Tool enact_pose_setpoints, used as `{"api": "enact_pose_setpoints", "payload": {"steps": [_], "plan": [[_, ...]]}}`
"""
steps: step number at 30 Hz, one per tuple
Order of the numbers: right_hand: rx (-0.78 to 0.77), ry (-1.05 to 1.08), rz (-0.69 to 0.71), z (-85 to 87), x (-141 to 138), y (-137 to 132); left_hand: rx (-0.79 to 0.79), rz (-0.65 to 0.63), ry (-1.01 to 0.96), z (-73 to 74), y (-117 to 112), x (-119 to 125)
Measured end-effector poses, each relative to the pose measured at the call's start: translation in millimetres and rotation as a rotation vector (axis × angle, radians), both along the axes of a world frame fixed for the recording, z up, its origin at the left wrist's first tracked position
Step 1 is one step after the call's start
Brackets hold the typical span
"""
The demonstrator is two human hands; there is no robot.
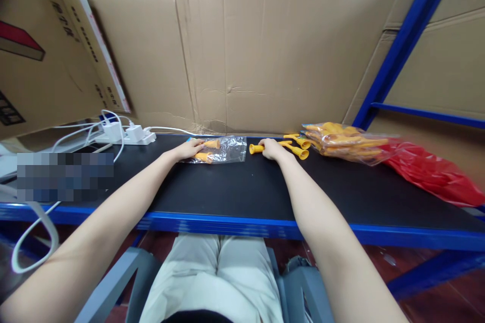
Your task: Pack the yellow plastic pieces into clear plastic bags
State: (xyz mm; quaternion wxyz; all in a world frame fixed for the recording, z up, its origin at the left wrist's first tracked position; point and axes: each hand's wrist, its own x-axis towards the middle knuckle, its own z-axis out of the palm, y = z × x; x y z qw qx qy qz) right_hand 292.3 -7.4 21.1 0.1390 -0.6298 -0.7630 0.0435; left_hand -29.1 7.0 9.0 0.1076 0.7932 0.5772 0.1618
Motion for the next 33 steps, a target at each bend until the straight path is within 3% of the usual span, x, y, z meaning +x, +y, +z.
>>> {"api": "enact_pose_setpoints", "payload": {"steps": [4, 12, 15, 19, 23, 28, 33], "plan": [[0.022, -0.014, 0.038, 2.5, -3.6, 1.1, -0.005, -0.002, 0.007, 0.9, -1.1, 0.5], [-0.063, -0.172, -0.130, 17.1, -2.0, -10.0, -0.002, -0.014, 0.019, 3.8, -4.3, 1.9], [-0.015, -0.148, -0.132, 26.0, -4.9, -17.2, -0.003, -0.005, 0.013, 3.8, -4.2, 2.1], [0.085, -0.060, -0.048, 35.0, -13.7, -23.4, -0.008, -0.009, 0.015, 3.5, -3.5, 1.9], [0.035, -0.034, 0.091, 37.0, -25.4, -28.4, 0.004, -0.016, 0.012, 3.2, -3.3, 1.7], [-0.058, -0.053, 0.201, 29.0, -36.1, -29.0, -0.004, -0.007, 0.042, 2.7, -2.7, 3.0], [-0.043, -0.057, 0.209, 20.7, -44.2, -26.7, 0.016, -0.116, 0.096, 4.7, -4.3, 8.8]]}}
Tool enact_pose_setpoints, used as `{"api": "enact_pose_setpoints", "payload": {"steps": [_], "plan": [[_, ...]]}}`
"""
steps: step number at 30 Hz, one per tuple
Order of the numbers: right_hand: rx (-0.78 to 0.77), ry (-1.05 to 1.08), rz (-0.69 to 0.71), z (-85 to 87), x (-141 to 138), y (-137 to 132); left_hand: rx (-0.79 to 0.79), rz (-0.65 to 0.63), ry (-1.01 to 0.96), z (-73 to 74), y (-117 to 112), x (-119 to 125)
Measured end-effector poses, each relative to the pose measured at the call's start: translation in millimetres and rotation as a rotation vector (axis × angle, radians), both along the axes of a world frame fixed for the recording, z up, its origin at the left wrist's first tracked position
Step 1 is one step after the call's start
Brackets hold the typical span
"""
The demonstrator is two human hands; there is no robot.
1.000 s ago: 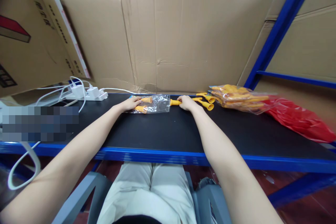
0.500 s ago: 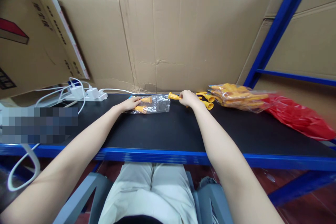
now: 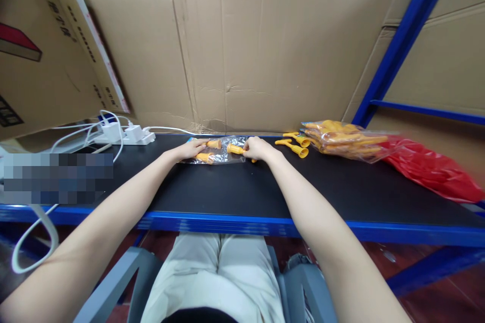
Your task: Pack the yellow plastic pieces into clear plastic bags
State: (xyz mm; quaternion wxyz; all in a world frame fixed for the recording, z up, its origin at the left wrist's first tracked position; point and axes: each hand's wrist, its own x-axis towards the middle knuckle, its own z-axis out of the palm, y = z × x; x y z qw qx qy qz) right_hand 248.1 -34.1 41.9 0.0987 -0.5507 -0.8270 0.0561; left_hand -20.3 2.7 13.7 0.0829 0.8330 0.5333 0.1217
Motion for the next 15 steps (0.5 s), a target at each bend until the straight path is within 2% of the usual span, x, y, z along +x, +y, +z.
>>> {"api": "enact_pose_setpoints", "payload": {"steps": [5, 15], "plan": [[0.118, -0.059, -0.065, -1.2, -6.3, -1.5, -0.012, -0.046, 0.004, 1.5, -5.3, 8.0], [0.153, -0.121, -0.153, -1.0, -7.8, -1.1, -0.150, -0.156, -0.239, -6.4, 0.4, 3.8]]}}
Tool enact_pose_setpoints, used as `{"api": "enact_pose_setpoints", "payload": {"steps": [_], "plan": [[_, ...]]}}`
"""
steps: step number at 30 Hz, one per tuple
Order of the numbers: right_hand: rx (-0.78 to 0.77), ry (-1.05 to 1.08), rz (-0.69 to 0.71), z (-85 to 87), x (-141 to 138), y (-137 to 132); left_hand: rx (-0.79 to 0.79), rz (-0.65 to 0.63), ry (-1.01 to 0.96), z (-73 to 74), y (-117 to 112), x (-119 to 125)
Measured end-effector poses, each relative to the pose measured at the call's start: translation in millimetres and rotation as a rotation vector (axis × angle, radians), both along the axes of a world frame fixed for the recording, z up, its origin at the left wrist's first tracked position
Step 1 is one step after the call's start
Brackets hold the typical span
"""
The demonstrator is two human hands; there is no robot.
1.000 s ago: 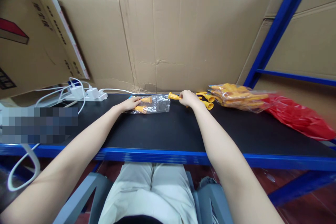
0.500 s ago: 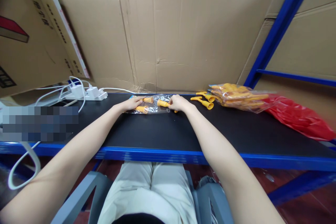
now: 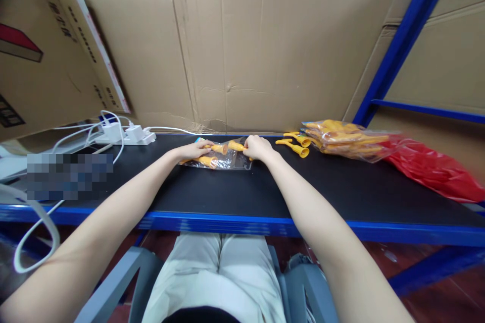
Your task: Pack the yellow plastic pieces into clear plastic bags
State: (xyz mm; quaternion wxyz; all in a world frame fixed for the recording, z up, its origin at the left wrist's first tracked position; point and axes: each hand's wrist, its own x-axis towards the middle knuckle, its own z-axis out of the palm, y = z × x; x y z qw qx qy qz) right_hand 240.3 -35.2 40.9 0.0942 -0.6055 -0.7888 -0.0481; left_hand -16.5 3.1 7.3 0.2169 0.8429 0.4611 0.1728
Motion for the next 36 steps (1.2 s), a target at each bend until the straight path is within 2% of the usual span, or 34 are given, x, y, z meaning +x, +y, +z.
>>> {"api": "enact_pose_setpoints", "payload": {"steps": [4, 8, 12, 22, 28, 32, 36], "plan": [[-0.012, 0.003, 0.004, 0.1, -1.0, -0.8, -0.049, -0.036, -0.083, -2.5, 2.2, -2.1], [-0.008, 0.004, 0.016, 0.4, -2.0, -2.1, -0.034, -0.030, -0.073, -3.1, 3.4, -2.0], [-0.022, 0.010, 0.092, 0.6, -3.2, -4.6, -0.002, -0.032, -0.076, -0.3, -2.0, 1.7], [0.007, -0.058, 0.139, 6.8, -6.6, -13.9, -0.004, 0.147, 0.003, 5.7, -13.6, 9.2], [-0.080, -0.014, 0.136, 11.2, -7.9, -19.8, 0.055, 0.203, 0.028, 5.8, -15.8, 10.8], [-0.030, 0.005, 0.099, 5.4, -7.9, -14.8, 0.035, 0.185, 0.015, 6.3, -17.9, 12.1], [0.063, 0.174, 0.071, -7.3, -7.4, -0.9, 0.043, 0.193, 0.055, 7.0, -18.4, 14.9]]}}
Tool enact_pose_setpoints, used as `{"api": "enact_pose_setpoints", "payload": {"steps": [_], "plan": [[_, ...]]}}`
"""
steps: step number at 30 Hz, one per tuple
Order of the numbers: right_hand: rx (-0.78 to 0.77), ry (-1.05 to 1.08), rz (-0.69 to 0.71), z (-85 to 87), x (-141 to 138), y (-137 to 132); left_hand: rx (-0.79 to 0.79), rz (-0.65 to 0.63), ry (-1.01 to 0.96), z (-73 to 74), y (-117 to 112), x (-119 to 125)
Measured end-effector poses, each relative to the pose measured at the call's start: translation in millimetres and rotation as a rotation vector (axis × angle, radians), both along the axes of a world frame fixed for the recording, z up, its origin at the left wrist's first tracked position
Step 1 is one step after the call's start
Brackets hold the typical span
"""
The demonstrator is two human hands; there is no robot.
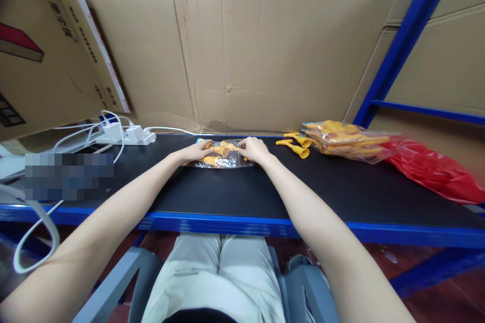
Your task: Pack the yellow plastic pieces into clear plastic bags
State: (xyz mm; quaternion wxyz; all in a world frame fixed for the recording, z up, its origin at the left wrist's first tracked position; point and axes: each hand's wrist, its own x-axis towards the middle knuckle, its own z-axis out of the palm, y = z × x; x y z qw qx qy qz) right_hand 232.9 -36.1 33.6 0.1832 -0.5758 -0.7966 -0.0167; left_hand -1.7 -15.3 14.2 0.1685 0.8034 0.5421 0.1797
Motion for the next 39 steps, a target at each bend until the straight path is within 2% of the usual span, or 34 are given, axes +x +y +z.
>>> {"api": "enact_pose_setpoints", "payload": {"steps": [3, 6, 10, 12, 15, 23, 28, 33, 39], "plan": [[-0.009, 0.220, 0.017, -9.8, -0.8, 9.7, 0.042, 0.046, 0.022, -2.6, 4.3, 0.4], [-0.087, 0.521, 0.011, -15.4, -3.6, 13.4, 0.090, 0.081, 0.031, -6.8, 10.4, -1.0], [-0.334, 1.092, -0.058, -14.6, -5.7, 10.9, 0.105, 0.049, 0.010, -8.8, 11.8, -1.8], [-0.491, 1.228, -0.045, -12.6, -5.0, 9.0, 0.112, 0.017, -0.015, -8.2, 9.6, -0.9], [-0.614, 1.200, -0.019, -9.6, -3.5, 6.8, 0.118, -0.031, -0.054, -7.8, 7.0, 1.1], [-0.580, 1.260, 0.086, -5.0, -3.7, 4.9, 0.106, -0.094, -0.101, -5.8, 4.9, 3.4], [-0.573, 1.219, 0.029, -14.0, -7.5, 6.2, 0.130, -0.146, -0.097, -3.2, 0.4, 4.8], [-0.561, 1.232, 0.018, -19.4, -10.6, 9.5, 0.183, -0.212, -0.112, -7.2, 2.6, 7.7], [-0.468, 1.347, -0.030, -18.6, -12.7, 13.3, 0.209, -0.180, -0.082, -9.6, 5.8, 9.7]]}}
